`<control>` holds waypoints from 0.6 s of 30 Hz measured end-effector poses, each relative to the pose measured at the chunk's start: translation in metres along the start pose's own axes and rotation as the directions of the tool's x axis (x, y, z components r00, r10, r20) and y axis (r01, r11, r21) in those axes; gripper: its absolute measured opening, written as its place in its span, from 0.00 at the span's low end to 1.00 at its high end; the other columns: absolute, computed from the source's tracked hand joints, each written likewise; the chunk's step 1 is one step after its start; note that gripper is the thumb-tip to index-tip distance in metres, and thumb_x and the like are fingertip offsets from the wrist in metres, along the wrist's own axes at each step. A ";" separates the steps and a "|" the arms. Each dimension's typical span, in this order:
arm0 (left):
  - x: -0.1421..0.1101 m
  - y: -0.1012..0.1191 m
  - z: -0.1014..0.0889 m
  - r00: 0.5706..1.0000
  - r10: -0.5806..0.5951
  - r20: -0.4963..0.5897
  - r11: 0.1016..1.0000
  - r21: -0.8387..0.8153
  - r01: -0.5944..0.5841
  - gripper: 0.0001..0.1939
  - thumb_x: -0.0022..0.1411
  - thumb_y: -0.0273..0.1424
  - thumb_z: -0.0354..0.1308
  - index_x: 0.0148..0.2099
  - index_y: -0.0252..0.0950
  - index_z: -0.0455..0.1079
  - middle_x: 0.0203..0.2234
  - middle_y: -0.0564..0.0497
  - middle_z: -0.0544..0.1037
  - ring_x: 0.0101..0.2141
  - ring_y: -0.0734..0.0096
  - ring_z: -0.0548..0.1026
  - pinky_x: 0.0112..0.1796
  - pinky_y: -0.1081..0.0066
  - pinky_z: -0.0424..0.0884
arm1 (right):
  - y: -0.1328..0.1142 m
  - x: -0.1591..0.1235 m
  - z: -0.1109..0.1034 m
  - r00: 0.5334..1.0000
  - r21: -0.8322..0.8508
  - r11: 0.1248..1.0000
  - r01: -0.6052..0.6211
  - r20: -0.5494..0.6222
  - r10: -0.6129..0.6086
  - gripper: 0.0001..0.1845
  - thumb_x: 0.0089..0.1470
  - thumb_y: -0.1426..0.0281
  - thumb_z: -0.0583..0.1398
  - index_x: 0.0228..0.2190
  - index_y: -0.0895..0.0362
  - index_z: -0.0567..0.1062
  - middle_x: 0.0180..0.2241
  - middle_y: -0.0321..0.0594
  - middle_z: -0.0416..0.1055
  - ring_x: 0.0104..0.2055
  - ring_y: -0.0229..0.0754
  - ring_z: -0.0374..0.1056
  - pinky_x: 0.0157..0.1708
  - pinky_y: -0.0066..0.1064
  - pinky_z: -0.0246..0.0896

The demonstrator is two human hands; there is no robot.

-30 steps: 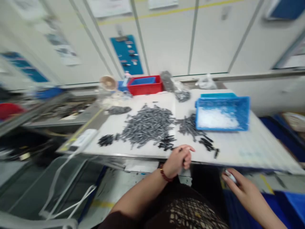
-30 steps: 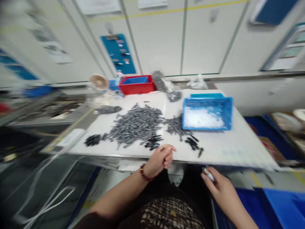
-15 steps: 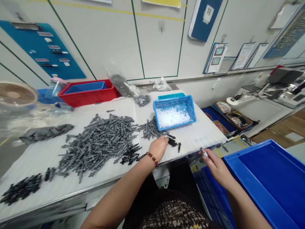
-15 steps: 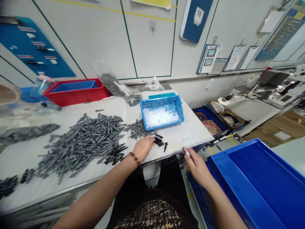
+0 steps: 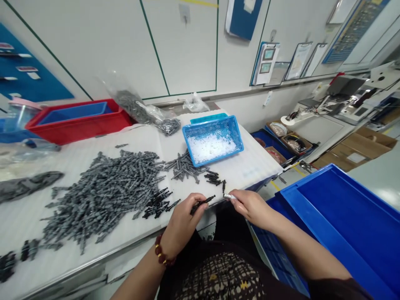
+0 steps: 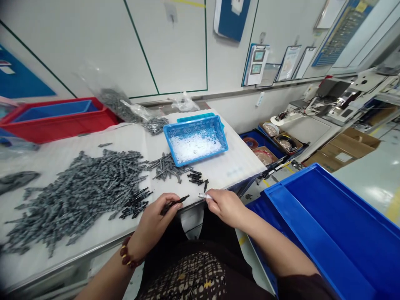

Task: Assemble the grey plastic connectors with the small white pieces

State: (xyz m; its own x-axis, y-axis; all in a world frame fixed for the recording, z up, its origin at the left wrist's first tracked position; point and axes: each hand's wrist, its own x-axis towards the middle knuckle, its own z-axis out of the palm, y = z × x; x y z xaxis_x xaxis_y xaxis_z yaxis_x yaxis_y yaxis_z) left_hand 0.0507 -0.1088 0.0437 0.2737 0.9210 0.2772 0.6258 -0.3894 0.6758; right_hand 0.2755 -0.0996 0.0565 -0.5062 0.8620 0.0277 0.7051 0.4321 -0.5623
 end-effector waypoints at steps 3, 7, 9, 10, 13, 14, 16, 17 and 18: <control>-0.012 0.002 -0.005 0.999 0.051 -0.008 0.999 -0.002 -0.051 0.08 0.62 0.31 0.51 0.37 0.36 0.70 0.31 0.49 0.78 0.34 0.69 0.75 0.37 0.71 0.71 | -0.007 0.001 0.000 0.995 -0.034 0.996 0.081 0.065 -0.079 0.12 0.61 0.69 0.46 0.33 0.58 0.68 0.30 0.41 0.69 0.32 0.40 0.63 0.32 0.28 0.52; -0.020 0.002 -0.008 0.995 0.103 0.002 0.994 0.024 -0.103 0.10 0.63 0.30 0.49 0.38 0.36 0.71 0.31 0.48 0.78 0.33 0.69 0.75 0.37 0.71 0.72 | -0.016 0.004 0.001 0.981 -0.091 0.983 0.160 0.127 -0.148 0.12 0.60 0.70 0.47 0.32 0.57 0.69 0.29 0.40 0.70 0.30 0.39 0.63 0.30 0.28 0.50; -0.023 0.002 -0.008 0.993 0.117 0.013 0.992 0.050 -0.117 0.10 0.63 0.30 0.49 0.39 0.36 0.71 0.31 0.48 0.78 0.33 0.69 0.76 0.37 0.71 0.72 | -0.020 0.005 0.003 0.974 -0.119 0.977 0.179 0.161 -0.159 0.11 0.59 0.71 0.48 0.30 0.57 0.69 0.26 0.38 0.69 0.28 0.39 0.62 0.28 0.28 0.48; -0.024 0.002 -0.009 0.993 0.118 0.024 0.991 0.061 -0.120 0.10 0.63 0.30 0.49 0.39 0.36 0.71 0.31 0.48 0.79 0.33 0.69 0.76 0.37 0.71 0.72 | -0.022 0.006 0.004 0.971 -0.132 0.974 0.186 0.174 -0.161 0.10 0.58 0.71 0.49 0.29 0.57 0.69 0.26 0.37 0.69 0.27 0.38 0.62 0.27 0.28 0.47; -0.027 0.003 -0.009 0.992 0.107 0.066 0.991 0.073 -0.112 0.10 0.63 0.31 0.49 0.39 0.36 0.72 0.30 0.49 0.79 0.31 0.70 0.76 0.37 0.71 0.72 | -0.026 0.006 0.008 0.970 -0.172 0.967 0.187 0.186 -0.155 0.08 0.56 0.72 0.52 0.29 0.57 0.69 0.26 0.37 0.69 0.26 0.38 0.61 0.27 0.28 0.45; -0.028 0.003 -0.009 0.993 0.098 0.074 0.992 0.069 -0.103 0.10 0.63 0.31 0.50 0.39 0.36 0.72 0.29 0.49 0.79 0.31 0.70 0.76 0.36 0.71 0.72 | -0.027 0.006 0.008 0.971 -0.184 0.966 0.183 0.186 -0.148 0.07 0.55 0.72 0.53 0.28 0.57 0.70 0.25 0.37 0.69 0.26 0.38 0.61 0.27 0.28 0.45; -0.029 0.004 -0.010 0.995 0.054 0.081 0.997 0.051 -0.058 0.10 0.63 0.32 0.51 0.39 0.36 0.72 0.26 0.50 0.78 0.28 0.70 0.76 0.34 0.73 0.72 | -0.030 0.006 0.008 0.972 -0.205 0.963 0.173 0.192 -0.133 0.06 0.55 0.72 0.53 0.28 0.57 0.70 0.25 0.37 0.70 0.26 0.38 0.61 0.26 0.28 0.44; -0.028 0.004 -0.010 0.996 0.024 0.091 0.999 0.033 -0.027 0.09 0.62 0.32 0.51 0.39 0.36 0.72 0.25 0.51 0.78 0.26 0.71 0.75 0.32 0.73 0.71 | -0.031 0.006 0.007 0.971 -0.211 0.962 0.173 0.202 -0.130 0.06 0.55 0.73 0.53 0.28 0.57 0.70 0.25 0.37 0.70 0.26 0.38 0.61 0.26 0.28 0.44; -0.028 0.005 -0.011 0.994 -0.004 0.110 1.000 0.008 0.003 0.09 0.62 0.32 0.52 0.39 0.36 0.72 0.24 0.53 0.77 0.24 0.73 0.75 0.31 0.74 0.71 | -0.033 0.006 0.006 0.968 -0.213 0.961 0.177 0.216 -0.130 0.06 0.55 0.73 0.53 0.28 0.57 0.69 0.25 0.37 0.70 0.26 0.38 0.61 0.26 0.28 0.43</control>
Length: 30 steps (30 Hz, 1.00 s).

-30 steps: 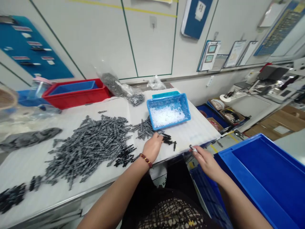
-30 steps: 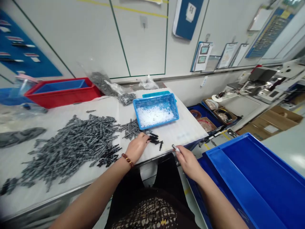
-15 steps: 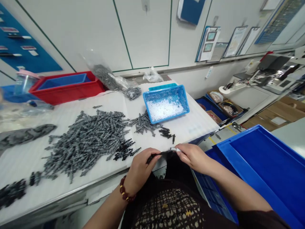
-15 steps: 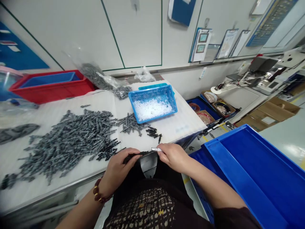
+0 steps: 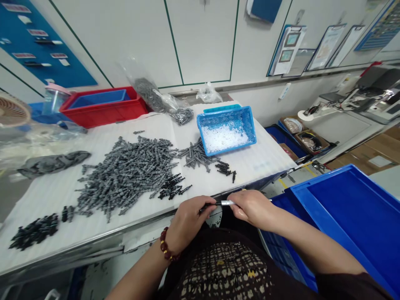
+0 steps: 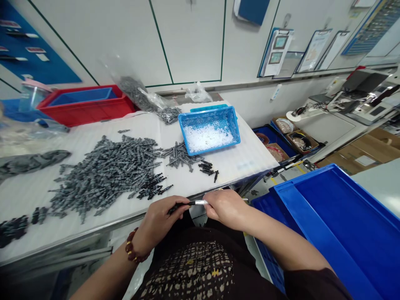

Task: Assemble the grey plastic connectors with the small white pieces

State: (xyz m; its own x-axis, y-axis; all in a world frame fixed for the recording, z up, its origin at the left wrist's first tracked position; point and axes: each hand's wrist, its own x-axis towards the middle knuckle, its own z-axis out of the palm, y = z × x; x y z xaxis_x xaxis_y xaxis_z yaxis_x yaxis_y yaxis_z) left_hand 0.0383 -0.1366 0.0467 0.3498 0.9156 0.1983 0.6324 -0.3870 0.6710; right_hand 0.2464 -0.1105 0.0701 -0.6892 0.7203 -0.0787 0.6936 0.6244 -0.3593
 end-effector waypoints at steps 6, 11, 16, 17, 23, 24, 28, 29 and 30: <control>0.003 0.004 0.002 0.994 -0.041 0.105 0.993 -0.109 0.053 0.08 0.62 0.32 0.51 0.37 0.38 0.72 0.20 0.57 0.75 0.22 0.75 0.73 0.28 0.77 0.68 | -0.004 0.001 0.000 0.999 -0.010 1.000 0.014 0.031 -0.014 0.06 0.55 0.72 0.53 0.27 0.57 0.69 0.26 0.37 0.70 0.27 0.38 0.63 0.25 0.28 0.42; 0.002 0.006 0.005 0.996 -0.019 0.091 0.995 -0.094 0.028 0.08 0.62 0.32 0.51 0.38 0.39 0.71 0.21 0.56 0.75 0.21 0.75 0.73 0.28 0.76 0.68 | -0.004 0.002 0.012 0.995 -0.095 0.990 -0.100 -0.026 0.098 0.14 0.55 0.62 0.54 0.25 0.57 0.71 0.22 0.38 0.70 0.24 0.38 0.62 0.24 0.28 0.39; 0.001 0.003 0.004 0.995 -0.011 0.099 0.998 -0.068 0.018 0.09 0.63 0.33 0.50 0.40 0.38 0.71 0.19 0.56 0.75 0.22 0.73 0.74 0.30 0.75 0.68 | 0.000 0.002 0.014 0.993 -0.057 0.992 -0.109 -0.053 0.106 0.16 0.56 0.60 0.53 0.25 0.57 0.71 0.22 0.38 0.70 0.24 0.38 0.62 0.24 0.28 0.40; 0.002 0.001 0.004 0.995 -0.005 0.101 0.998 -0.067 0.012 0.10 0.63 0.32 0.50 0.41 0.37 0.71 0.20 0.56 0.75 0.23 0.73 0.74 0.31 0.75 0.69 | 0.002 0.002 0.013 0.997 -0.025 0.997 -0.074 -0.038 0.073 0.13 0.56 0.63 0.53 0.26 0.57 0.71 0.23 0.38 0.70 0.25 0.38 0.62 0.25 0.28 0.41; 0.003 -0.002 0.001 0.994 0.007 0.113 1.000 -0.030 -0.004 0.11 0.64 0.31 0.48 0.42 0.37 0.72 0.22 0.54 0.75 0.24 0.73 0.73 0.31 0.74 0.69 | 0.009 0.001 0.009 0.996 0.099 0.992 0.083 0.011 -0.084 0.07 0.55 0.73 0.51 0.30 0.58 0.69 0.29 0.38 0.71 0.30 0.38 0.62 0.28 0.27 0.45; 0.003 -0.002 0.000 0.994 0.009 0.113 1.000 -0.026 -0.006 0.12 0.64 0.32 0.48 0.42 0.37 0.72 0.22 0.54 0.75 0.24 0.72 0.73 0.31 0.74 0.69 | 0.009 0.001 0.010 0.997 0.100 0.992 0.076 0.016 -0.078 0.06 0.55 0.73 0.52 0.30 0.58 0.69 0.29 0.38 0.71 0.29 0.38 0.62 0.28 0.27 0.44; 0.001 -0.003 0.002 0.994 0.010 0.110 0.999 -0.038 -0.006 0.12 0.64 0.32 0.48 0.42 0.37 0.72 0.21 0.54 0.74 0.23 0.73 0.72 0.32 0.74 0.69 | 0.007 0.002 0.013 0.999 0.079 0.997 0.022 0.036 -0.024 0.06 0.54 0.73 0.53 0.28 0.57 0.69 0.27 0.37 0.70 0.28 0.38 0.61 0.26 0.28 0.42; 0.000 -0.004 0.002 0.994 0.010 0.106 0.999 -0.044 -0.006 0.12 0.64 0.32 0.48 0.42 0.37 0.71 0.21 0.55 0.74 0.23 0.73 0.72 0.32 0.74 0.69 | 0.007 0.002 0.013 0.999 0.072 0.997 0.009 0.040 -0.012 0.06 0.54 0.73 0.53 0.28 0.57 0.69 0.26 0.37 0.70 0.27 0.38 0.61 0.26 0.28 0.41; 0.000 -0.004 0.003 0.995 0.012 0.100 0.999 -0.051 -0.007 0.12 0.64 0.33 0.48 0.41 0.37 0.71 0.20 0.55 0.74 0.23 0.73 0.72 0.32 0.74 0.68 | 0.006 0.002 0.013 0.999 0.067 0.998 -0.002 0.042 -0.001 0.06 0.54 0.72 0.53 0.27 0.57 0.69 0.26 0.37 0.70 0.27 0.37 0.61 0.26 0.28 0.41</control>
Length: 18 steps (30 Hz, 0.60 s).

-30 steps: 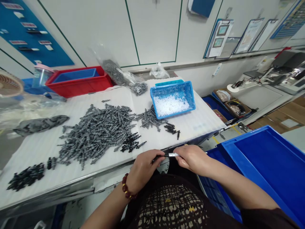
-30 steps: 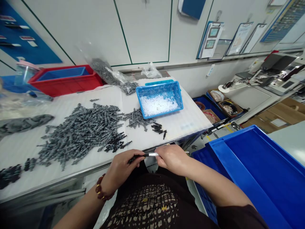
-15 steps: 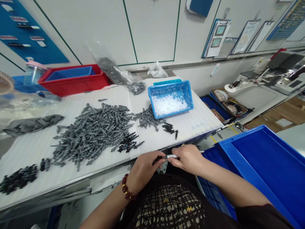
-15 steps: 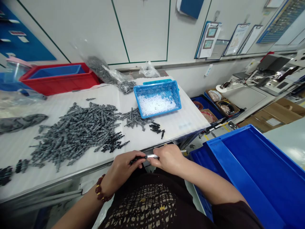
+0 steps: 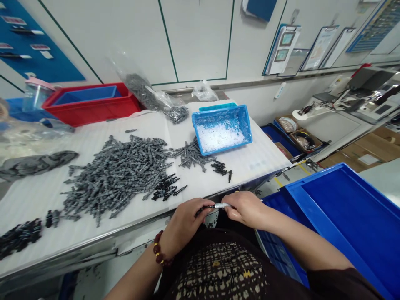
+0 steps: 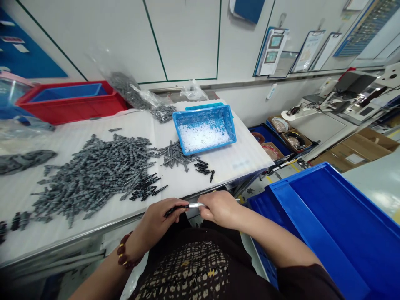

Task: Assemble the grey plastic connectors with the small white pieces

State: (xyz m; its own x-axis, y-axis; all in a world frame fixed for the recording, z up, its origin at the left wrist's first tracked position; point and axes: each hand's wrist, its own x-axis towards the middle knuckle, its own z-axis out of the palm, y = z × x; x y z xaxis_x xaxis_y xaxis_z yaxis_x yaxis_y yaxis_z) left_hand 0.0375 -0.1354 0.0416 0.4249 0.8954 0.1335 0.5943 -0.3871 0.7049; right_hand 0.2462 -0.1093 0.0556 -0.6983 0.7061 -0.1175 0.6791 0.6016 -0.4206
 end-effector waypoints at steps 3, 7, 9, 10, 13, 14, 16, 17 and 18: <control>-0.001 -0.002 0.002 1.000 0.004 -0.019 1.000 -0.015 -0.004 0.12 0.64 0.33 0.48 0.41 0.37 0.71 0.20 0.55 0.73 0.22 0.74 0.72 0.31 0.75 0.68 | -0.002 0.001 0.000 1.000 -0.008 1.000 -0.024 -0.007 0.024 0.06 0.54 0.71 0.54 0.27 0.57 0.70 0.25 0.37 0.70 0.27 0.37 0.61 0.25 0.28 0.40; -0.003 -0.003 0.002 1.000 -0.002 -0.017 1.000 -0.027 0.002 0.11 0.64 0.32 0.48 0.41 0.37 0.71 0.21 0.55 0.74 0.20 0.76 0.71 0.29 0.76 0.68 | -0.003 0.002 0.001 1.000 -0.002 1.000 -0.018 -0.018 0.018 0.06 0.54 0.71 0.55 0.27 0.57 0.70 0.25 0.36 0.70 0.27 0.37 0.62 0.25 0.28 0.39; -0.004 -0.002 0.001 1.000 -0.003 -0.022 1.000 -0.025 0.002 0.11 0.64 0.32 0.49 0.40 0.37 0.71 0.21 0.55 0.74 0.20 0.77 0.71 0.29 0.76 0.68 | -0.003 0.003 0.002 1.000 -0.003 1.000 -0.007 -0.022 0.007 0.07 0.54 0.71 0.55 0.28 0.57 0.71 0.26 0.36 0.71 0.27 0.37 0.62 0.25 0.28 0.40; -0.005 -0.001 0.000 1.000 -0.001 -0.028 1.000 -0.021 0.000 0.11 0.64 0.32 0.49 0.40 0.37 0.72 0.21 0.55 0.74 0.19 0.77 0.71 0.29 0.76 0.68 | -0.003 0.003 0.002 1.000 -0.005 1.000 -0.005 -0.022 0.005 0.07 0.55 0.70 0.54 0.28 0.57 0.71 0.26 0.36 0.71 0.27 0.37 0.62 0.25 0.28 0.40; -0.005 0.000 -0.001 0.999 0.016 -0.044 1.000 -0.002 -0.016 0.11 0.64 0.32 0.48 0.40 0.37 0.72 0.21 0.55 0.74 0.19 0.76 0.71 0.29 0.76 0.68 | -0.002 0.004 0.003 1.000 -0.020 1.000 -0.015 -0.019 0.015 0.08 0.55 0.69 0.54 0.27 0.57 0.71 0.26 0.36 0.71 0.26 0.36 0.62 0.25 0.28 0.39; -0.005 0.000 -0.001 0.999 0.020 -0.046 1.000 0.004 -0.019 0.11 0.64 0.32 0.48 0.40 0.36 0.72 0.21 0.55 0.74 0.19 0.76 0.71 0.30 0.75 0.68 | -0.002 0.004 0.004 1.000 -0.027 0.999 -0.018 -0.019 0.018 0.09 0.55 0.69 0.54 0.27 0.57 0.71 0.26 0.36 0.71 0.26 0.36 0.62 0.25 0.29 0.39; -0.004 0.000 0.000 0.999 0.025 -0.048 1.000 0.014 -0.024 0.11 0.64 0.32 0.48 0.39 0.37 0.72 0.21 0.55 0.74 0.20 0.76 0.71 0.30 0.75 0.68 | -0.002 0.004 0.005 1.000 -0.042 0.999 -0.022 -0.023 0.022 0.10 0.56 0.67 0.54 0.27 0.57 0.71 0.26 0.37 0.72 0.26 0.37 0.62 0.24 0.29 0.38; -0.004 0.000 0.001 0.998 0.026 -0.049 1.000 0.019 -0.025 0.11 0.64 0.32 0.48 0.39 0.37 0.72 0.21 0.55 0.74 0.20 0.75 0.71 0.30 0.75 0.69 | -0.002 0.005 0.006 0.999 -0.050 0.998 -0.027 -0.027 0.026 0.11 0.56 0.66 0.54 0.27 0.57 0.71 0.26 0.37 0.72 0.26 0.37 0.63 0.24 0.29 0.38; -0.004 0.000 0.001 0.998 0.025 -0.051 0.999 0.023 -0.024 0.11 0.64 0.32 0.48 0.39 0.37 0.72 0.21 0.54 0.74 0.21 0.75 0.71 0.30 0.75 0.69 | -0.002 0.005 0.006 0.999 -0.056 0.998 -0.034 -0.031 0.032 0.12 0.57 0.65 0.53 0.27 0.57 0.71 0.25 0.38 0.72 0.26 0.37 0.62 0.24 0.29 0.38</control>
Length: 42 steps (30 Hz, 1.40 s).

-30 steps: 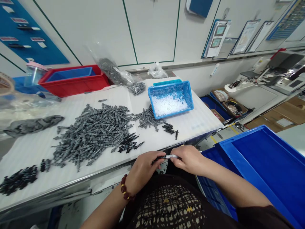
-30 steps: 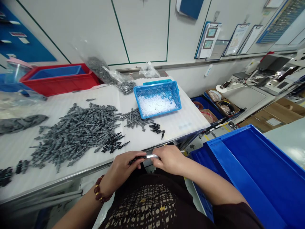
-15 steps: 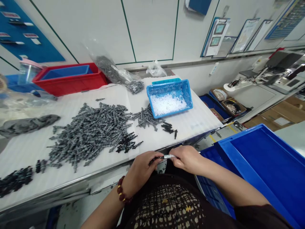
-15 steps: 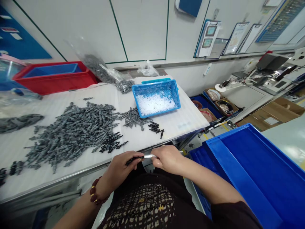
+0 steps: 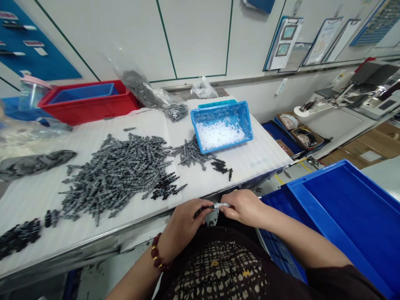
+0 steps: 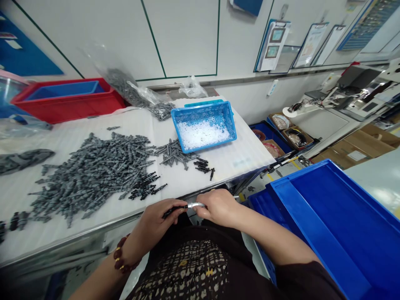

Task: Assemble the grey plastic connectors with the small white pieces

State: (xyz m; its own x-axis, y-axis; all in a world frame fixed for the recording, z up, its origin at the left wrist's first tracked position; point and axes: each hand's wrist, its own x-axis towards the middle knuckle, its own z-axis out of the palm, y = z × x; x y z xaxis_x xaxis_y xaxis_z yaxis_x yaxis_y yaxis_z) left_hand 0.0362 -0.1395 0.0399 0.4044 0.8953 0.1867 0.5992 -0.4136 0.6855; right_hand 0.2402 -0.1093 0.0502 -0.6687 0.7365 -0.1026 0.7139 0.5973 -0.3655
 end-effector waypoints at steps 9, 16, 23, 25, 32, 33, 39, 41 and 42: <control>0.000 0.001 0.002 1.000 0.006 -0.002 1.000 -0.005 -0.006 0.11 0.64 0.32 0.49 0.40 0.36 0.72 0.22 0.53 0.76 0.24 0.73 0.73 0.29 0.75 0.69 | -0.001 0.001 0.005 0.996 -0.062 0.995 -0.084 -0.044 0.081 0.17 0.54 0.59 0.55 0.24 0.57 0.73 0.23 0.38 0.72 0.24 0.37 0.63 0.23 0.30 0.34; -0.001 -0.003 0.004 0.999 -0.035 0.005 0.999 -0.028 0.035 0.11 0.62 0.32 0.51 0.40 0.36 0.73 0.20 0.53 0.75 0.24 0.72 0.73 0.29 0.74 0.69 | -0.002 0.004 0.004 0.989 -0.101 0.984 -0.147 -0.039 0.144 0.21 0.54 0.54 0.53 0.23 0.57 0.73 0.22 0.39 0.73 0.26 0.39 0.66 0.23 0.30 0.34; 0.002 -0.005 0.007 0.978 -0.206 0.045 0.946 -0.247 0.211 0.10 0.58 0.33 0.55 0.39 0.37 0.75 0.17 0.55 0.72 0.20 0.74 0.70 0.28 0.74 0.67 | 0.004 0.004 0.009 0.969 -0.049 0.969 -0.244 -0.041 0.242 0.20 0.52 0.53 0.55 0.22 0.56 0.71 0.21 0.39 0.71 0.26 0.40 0.65 0.23 0.28 0.40; 0.003 -0.008 0.007 0.932 -0.352 0.080 0.846 -0.400 0.354 0.11 0.56 0.35 0.57 0.39 0.36 0.74 0.17 0.55 0.72 0.19 0.76 0.68 0.25 0.74 0.65 | 0.014 -0.002 0.005 0.960 0.049 0.963 -0.266 -0.076 0.269 0.19 0.53 0.55 0.55 0.22 0.56 0.70 0.21 0.37 0.69 0.25 0.38 0.63 0.23 0.27 0.42; 0.022 -0.014 -0.003 0.801 -0.574 0.171 0.177 -0.929 0.325 0.14 0.50 0.38 0.62 0.29 0.33 0.63 0.18 0.60 0.59 0.17 0.85 0.55 0.15 0.84 0.50 | 0.064 -0.048 -0.023 0.634 0.556 0.818 -0.147 -0.582 0.509 0.12 0.55 0.61 0.51 0.25 0.55 0.65 0.25 0.36 0.64 0.28 0.39 0.61 0.29 0.29 0.55; 0.027 -0.014 -0.004 0.804 -0.568 0.174 0.130 -0.946 0.296 0.15 0.51 0.38 0.61 0.27 0.34 0.59 0.19 0.60 0.58 0.17 0.85 0.55 0.15 0.85 0.51 | 0.068 -0.053 -0.023 0.567 0.585 0.799 -0.135 -0.616 0.547 0.12 0.54 0.61 0.51 0.25 0.55 0.64 0.26 0.36 0.64 0.29 0.40 0.61 0.29 0.29 0.55; 0.071 -0.015 0.005 0.864 -0.491 0.114 0.476 -0.795 0.376 0.11 0.54 0.35 0.58 0.30 0.36 0.59 0.21 0.57 0.64 0.22 0.79 0.66 0.23 0.78 0.65 | 0.071 -0.060 -0.012 0.613 0.707 0.703 -0.080 -0.521 0.594 0.13 0.55 0.60 0.51 0.29 0.55 0.67 0.25 0.35 0.61 0.26 0.38 0.58 0.26 0.29 0.54; 0.088 -0.021 0.015 0.944 -0.330 0.019 0.823 -0.483 0.297 0.04 0.56 0.31 0.55 0.33 0.36 0.65 0.23 0.55 0.68 0.24 0.74 0.69 0.27 0.74 0.68 | 0.070 -0.058 -0.009 0.665 0.707 0.700 -0.099 -0.477 0.575 0.14 0.57 0.59 0.50 0.35 0.55 0.69 0.24 0.34 0.62 0.25 0.38 0.58 0.26 0.29 0.55; 0.096 -0.023 0.020 0.975 -0.220 0.001 0.946 -0.245 0.214 0.03 0.56 0.29 0.54 0.35 0.35 0.67 0.25 0.53 0.70 0.26 0.72 0.70 0.30 0.72 0.68 | 0.069 -0.057 -0.008 0.686 0.698 0.706 -0.119 -0.457 0.567 0.16 0.57 0.59 0.49 0.38 0.55 0.70 0.25 0.35 0.63 0.26 0.38 0.60 0.27 0.29 0.56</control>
State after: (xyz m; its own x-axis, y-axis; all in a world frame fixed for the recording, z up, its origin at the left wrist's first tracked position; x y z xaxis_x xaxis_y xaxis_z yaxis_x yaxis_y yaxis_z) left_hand 0.0747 -0.0472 0.0278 0.2635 0.9642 0.0304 0.4833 -0.1592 0.8609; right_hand 0.3296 -0.1078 0.0386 0.0412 0.9886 0.1450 0.4388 0.1125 -0.8915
